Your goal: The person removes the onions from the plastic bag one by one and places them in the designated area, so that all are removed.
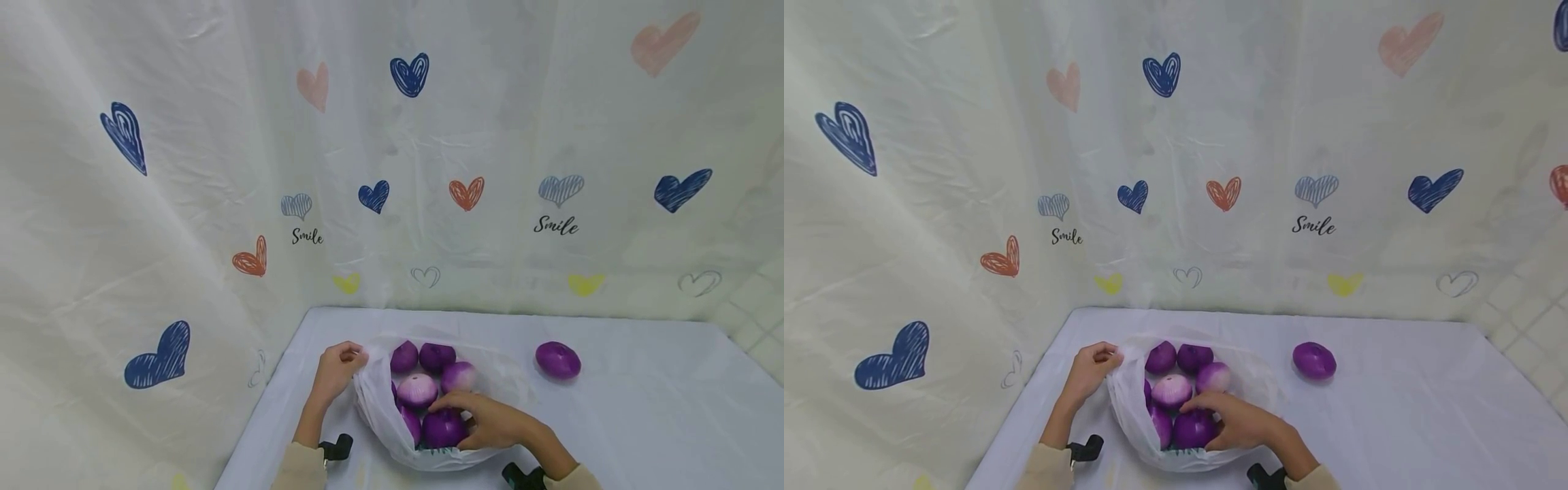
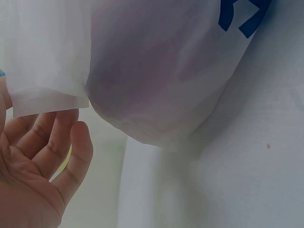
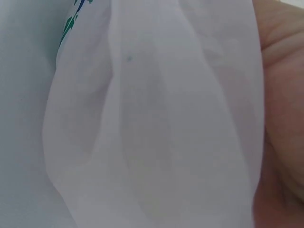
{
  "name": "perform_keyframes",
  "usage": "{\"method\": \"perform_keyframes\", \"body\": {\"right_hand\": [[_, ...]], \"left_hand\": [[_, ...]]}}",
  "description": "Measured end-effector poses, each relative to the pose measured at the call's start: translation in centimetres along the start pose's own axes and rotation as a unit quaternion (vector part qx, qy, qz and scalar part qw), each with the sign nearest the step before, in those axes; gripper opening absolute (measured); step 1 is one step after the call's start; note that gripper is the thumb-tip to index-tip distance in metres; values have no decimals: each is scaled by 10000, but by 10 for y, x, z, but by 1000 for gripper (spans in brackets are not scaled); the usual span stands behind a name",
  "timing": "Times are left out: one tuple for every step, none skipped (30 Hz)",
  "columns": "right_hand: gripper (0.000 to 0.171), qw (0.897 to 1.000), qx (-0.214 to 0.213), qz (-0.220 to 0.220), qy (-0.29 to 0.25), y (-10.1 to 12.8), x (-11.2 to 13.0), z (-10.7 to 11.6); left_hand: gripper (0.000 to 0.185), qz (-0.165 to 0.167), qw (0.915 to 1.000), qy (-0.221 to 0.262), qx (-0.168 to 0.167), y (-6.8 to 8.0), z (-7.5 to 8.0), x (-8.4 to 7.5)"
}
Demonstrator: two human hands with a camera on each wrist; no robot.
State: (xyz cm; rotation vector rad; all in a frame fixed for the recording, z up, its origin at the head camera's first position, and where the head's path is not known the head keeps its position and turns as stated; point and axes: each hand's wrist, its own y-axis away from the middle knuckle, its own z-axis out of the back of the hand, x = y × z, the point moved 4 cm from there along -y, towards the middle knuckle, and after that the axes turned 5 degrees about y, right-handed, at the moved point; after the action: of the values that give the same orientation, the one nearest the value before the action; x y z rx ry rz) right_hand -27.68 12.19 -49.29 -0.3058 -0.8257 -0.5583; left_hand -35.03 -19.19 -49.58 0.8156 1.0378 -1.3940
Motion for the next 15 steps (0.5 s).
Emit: {"method": "perform_keyframes", "body": {"right_hand": [[61,10000,5,10,0,0,0,0],[61,10000,12,2,2,0,0,0],[61,10000,15,6,10,1,0,0],[61,10000,15,14,16,1,0,0],[61,10000,5,21,22,2,1,0],[61,10000,-7,20,21,2,1,1],[61,10000,-23,25,16,3,2,2],[61,10000,-46,29,20,3,2,2],[60,10000,-72,37,-8,4,3,3],[60,9999,-101,45,-30,4,4,4],[60,9999,-131,50,-62,5,5,5],[61,9998,-158,49,-96,5,6,7],[61,9997,-185,50,-118,6,7,8],[61,9997,-213,44,-148,6,8,9],[61,9995,-245,41,-176,7,10,11]], "left_hand": [[18,0,10000,-5,6,0,0,0],[19,-3,10000,-24,10,0,0,0],[18,-3,10000,-34,9,0,0,0],[19,-7,10000,-53,10,0,0,0],[19,-13,10000,-65,8,0,0,0],[18,-18,10000,-66,0,0,0,0],[18,-23,10000,-68,-7,0,0,0],[18,-28,10000,-63,-11,0,1,0],[18,-37,10000,-65,-13,0,1,0],[18,-49,10000,-78,-12,0,1,0],[18,-59,10000,-75,-9,0,1,0],[18,-63,10000,-77,-5,0,1,0],[18,-69,9999,-84,6,0,1,0],[18,-73,9999,-99,16,0,1,1],[18,-80,9999,-111,20,0,1,1]]}}
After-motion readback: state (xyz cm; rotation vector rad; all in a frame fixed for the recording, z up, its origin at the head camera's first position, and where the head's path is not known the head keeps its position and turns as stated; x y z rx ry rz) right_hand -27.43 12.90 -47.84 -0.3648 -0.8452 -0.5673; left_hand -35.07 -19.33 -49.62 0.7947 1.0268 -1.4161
